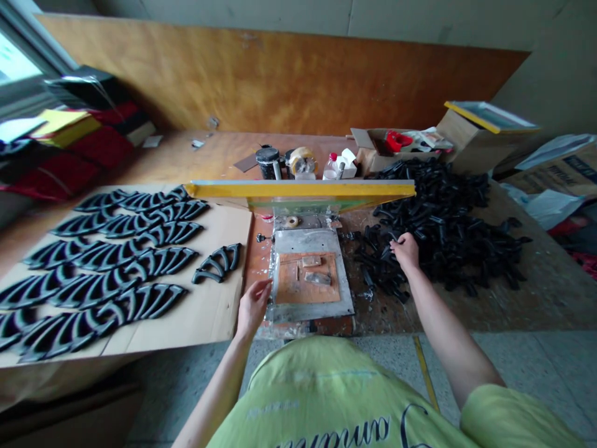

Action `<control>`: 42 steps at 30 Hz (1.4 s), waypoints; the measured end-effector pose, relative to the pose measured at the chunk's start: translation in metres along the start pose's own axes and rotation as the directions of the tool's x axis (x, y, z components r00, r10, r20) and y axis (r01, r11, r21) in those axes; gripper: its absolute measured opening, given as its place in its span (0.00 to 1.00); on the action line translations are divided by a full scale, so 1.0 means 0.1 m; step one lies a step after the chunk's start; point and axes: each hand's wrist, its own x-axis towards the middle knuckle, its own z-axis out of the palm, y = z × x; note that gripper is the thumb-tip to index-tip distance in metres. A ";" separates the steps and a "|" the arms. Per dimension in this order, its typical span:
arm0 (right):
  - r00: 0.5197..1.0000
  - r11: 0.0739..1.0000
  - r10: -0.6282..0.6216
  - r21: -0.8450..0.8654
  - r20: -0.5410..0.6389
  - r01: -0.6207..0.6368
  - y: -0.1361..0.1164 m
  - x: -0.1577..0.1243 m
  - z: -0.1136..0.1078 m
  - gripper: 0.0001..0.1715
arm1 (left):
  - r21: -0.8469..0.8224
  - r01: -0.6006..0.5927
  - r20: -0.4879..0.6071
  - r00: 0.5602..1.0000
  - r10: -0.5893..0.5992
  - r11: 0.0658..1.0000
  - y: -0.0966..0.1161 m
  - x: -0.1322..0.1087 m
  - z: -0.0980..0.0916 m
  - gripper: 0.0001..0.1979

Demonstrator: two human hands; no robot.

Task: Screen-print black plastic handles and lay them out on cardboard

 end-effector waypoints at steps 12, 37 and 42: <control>0.531 0.587 -0.810 0.347 0.250 0.731 -1.30 -1.38 0.74 0.12 | -0.021 -0.081 0.004 0.997 0.081 0.997 0.14 0.11 0.03 0.21; 0.392 0.475 -0.821 0.116 0.414 0.872 -1.48 -1.61 0.69 0.17 | -0.086 -0.423 -0.318 0.869 0.378 0.902 1.13 0.52 -0.29 0.16; 0.484 0.574 -0.816 0.344 0.318 0.742 -1.47 -1.61 0.75 0.18 | -0.080 -0.413 -0.312 0.875 0.371 0.907 1.07 0.51 -0.31 0.15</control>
